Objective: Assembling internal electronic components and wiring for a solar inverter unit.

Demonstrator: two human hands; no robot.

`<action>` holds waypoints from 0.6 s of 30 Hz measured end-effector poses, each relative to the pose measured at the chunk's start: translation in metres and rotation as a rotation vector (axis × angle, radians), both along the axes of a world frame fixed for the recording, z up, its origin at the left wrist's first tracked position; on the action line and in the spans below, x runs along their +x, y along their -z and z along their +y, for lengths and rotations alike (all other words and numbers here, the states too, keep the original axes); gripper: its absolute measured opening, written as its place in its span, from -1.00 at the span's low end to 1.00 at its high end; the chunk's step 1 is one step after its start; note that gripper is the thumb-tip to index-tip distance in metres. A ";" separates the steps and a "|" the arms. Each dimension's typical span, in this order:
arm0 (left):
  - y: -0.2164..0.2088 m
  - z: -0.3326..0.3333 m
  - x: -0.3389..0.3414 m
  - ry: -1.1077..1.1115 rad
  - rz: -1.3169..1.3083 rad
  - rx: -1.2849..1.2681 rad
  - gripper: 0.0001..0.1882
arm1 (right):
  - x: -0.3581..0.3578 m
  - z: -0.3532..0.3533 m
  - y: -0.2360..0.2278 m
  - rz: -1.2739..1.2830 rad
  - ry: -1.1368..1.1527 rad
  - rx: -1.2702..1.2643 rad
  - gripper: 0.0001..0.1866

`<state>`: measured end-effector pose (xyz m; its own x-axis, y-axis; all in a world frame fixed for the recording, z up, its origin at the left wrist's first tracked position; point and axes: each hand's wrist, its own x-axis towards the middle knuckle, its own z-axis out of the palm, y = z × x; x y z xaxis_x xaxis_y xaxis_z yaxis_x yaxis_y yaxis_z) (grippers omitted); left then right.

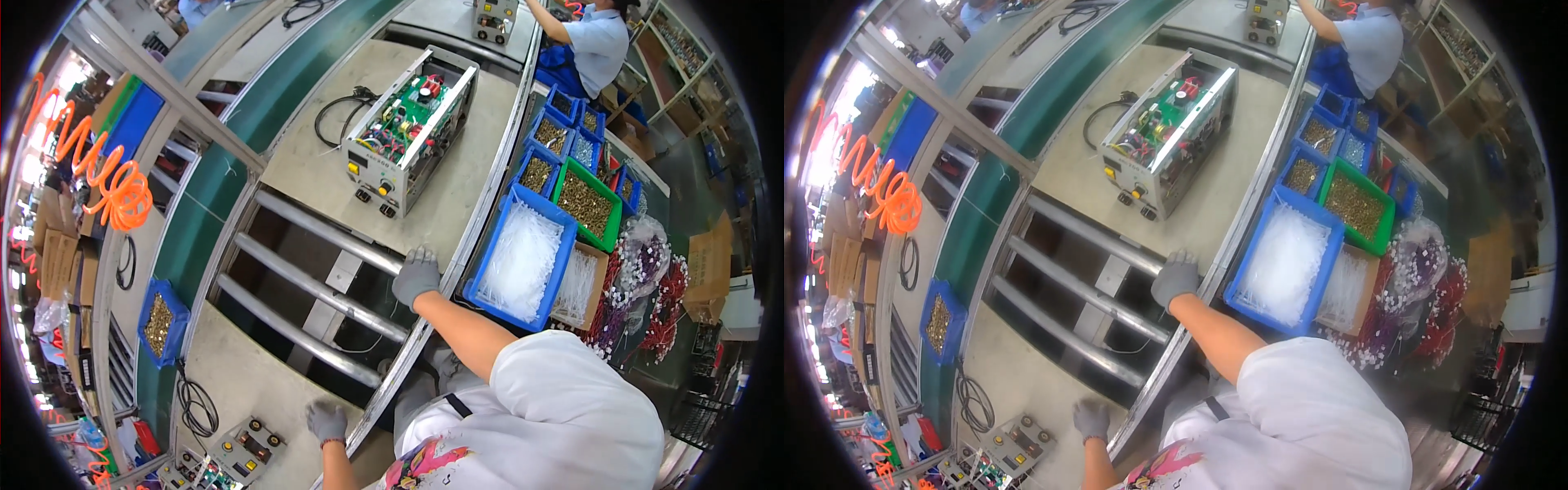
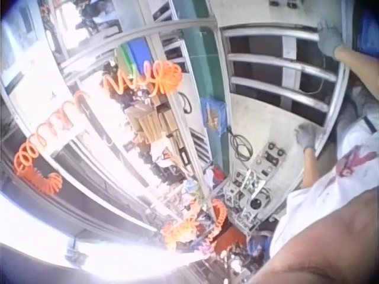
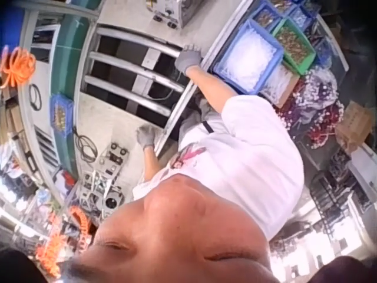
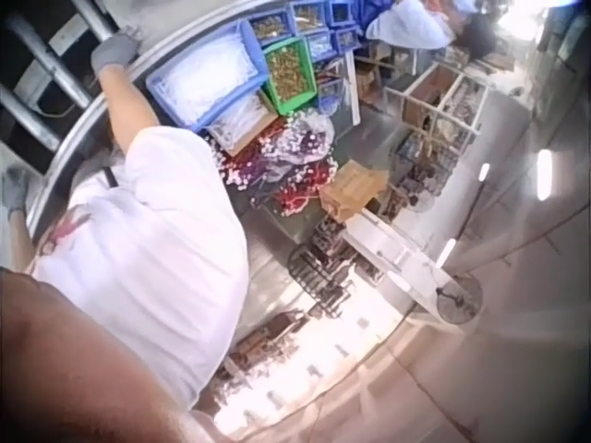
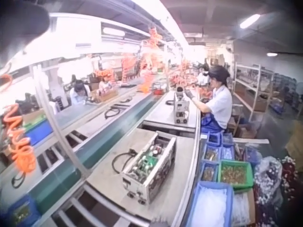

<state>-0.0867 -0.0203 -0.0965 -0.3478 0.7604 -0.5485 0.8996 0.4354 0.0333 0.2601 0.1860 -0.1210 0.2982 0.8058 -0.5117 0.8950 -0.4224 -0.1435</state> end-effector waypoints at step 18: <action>0.032 0.061 0.090 0.643 0.053 0.253 -0.20 | -0.005 -0.024 -0.123 0.429 -0.319 1.190 -0.53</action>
